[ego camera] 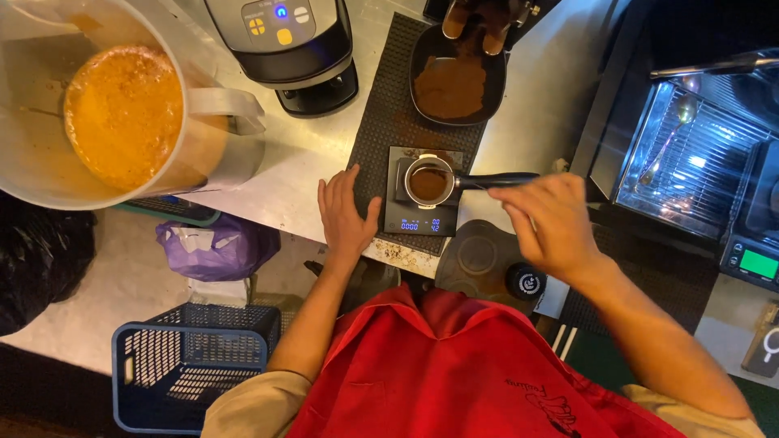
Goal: Preparing espresso shots including grinding, weighing, tamping, and brewing.
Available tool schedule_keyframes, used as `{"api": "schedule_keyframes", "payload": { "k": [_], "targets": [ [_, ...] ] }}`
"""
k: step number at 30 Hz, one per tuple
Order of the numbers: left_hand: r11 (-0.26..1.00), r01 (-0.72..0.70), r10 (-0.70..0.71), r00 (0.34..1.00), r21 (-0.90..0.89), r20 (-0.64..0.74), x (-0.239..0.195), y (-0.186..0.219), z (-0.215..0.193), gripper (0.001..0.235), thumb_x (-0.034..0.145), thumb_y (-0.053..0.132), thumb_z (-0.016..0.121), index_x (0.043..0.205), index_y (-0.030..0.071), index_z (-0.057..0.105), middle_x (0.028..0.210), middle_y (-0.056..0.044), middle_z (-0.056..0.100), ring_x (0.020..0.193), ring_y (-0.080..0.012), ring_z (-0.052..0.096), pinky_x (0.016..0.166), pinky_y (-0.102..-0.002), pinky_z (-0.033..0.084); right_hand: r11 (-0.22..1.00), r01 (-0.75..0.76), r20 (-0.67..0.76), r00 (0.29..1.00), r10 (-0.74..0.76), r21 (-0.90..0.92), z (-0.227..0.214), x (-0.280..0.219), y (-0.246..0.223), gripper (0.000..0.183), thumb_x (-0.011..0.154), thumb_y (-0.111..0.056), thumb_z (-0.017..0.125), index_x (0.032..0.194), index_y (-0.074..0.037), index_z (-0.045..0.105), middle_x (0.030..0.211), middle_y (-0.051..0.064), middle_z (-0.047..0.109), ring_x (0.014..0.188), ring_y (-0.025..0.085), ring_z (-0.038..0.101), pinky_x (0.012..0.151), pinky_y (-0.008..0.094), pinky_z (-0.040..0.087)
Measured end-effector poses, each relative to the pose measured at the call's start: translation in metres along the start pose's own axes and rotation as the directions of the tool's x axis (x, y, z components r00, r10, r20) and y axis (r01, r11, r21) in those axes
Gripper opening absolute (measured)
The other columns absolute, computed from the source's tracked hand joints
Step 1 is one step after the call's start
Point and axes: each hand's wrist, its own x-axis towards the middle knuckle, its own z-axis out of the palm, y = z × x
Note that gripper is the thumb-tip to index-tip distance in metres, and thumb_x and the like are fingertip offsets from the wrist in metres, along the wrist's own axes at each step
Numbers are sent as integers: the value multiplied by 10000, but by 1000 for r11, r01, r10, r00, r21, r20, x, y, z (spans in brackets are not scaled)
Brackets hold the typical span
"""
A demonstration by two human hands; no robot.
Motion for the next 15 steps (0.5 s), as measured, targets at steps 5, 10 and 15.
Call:
{"api": "schedule_keyframes", "payload": {
  "k": [5,10,15],
  "targets": [
    [1000,3,-3,1000,-18,3,1,1,-1,634,1027,455,632,1525,91,489,1399,-137,602,1402,-328,487,1269,-584,131,972,81,-143,983,-114,-220,-11,22,36,180,1052,-109,647,1178,-119,775,898,-15,687,821,266,579,913,417,416],
    [1000,0,-1,1000,-18,-12,1,1,0,620,1031,463,628,1512,92,503,1396,-139,610,1395,-326,496,1266,-574,140,981,-179,-265,952,153,-77,36,75,92,227,1091,72,602,1271,-6,716,886,121,716,872,374,642,875,454,398],
    [1000,3,-3,1000,-15,-14,0,2,-1,618,1034,458,619,1520,97,496,1405,-134,605,1395,-322,495,1267,-570,140,925,-298,-151,929,338,236,80,93,137,253,1092,2,577,1278,-86,725,915,79,742,795,281,575,792,403,414]
  ]
}}
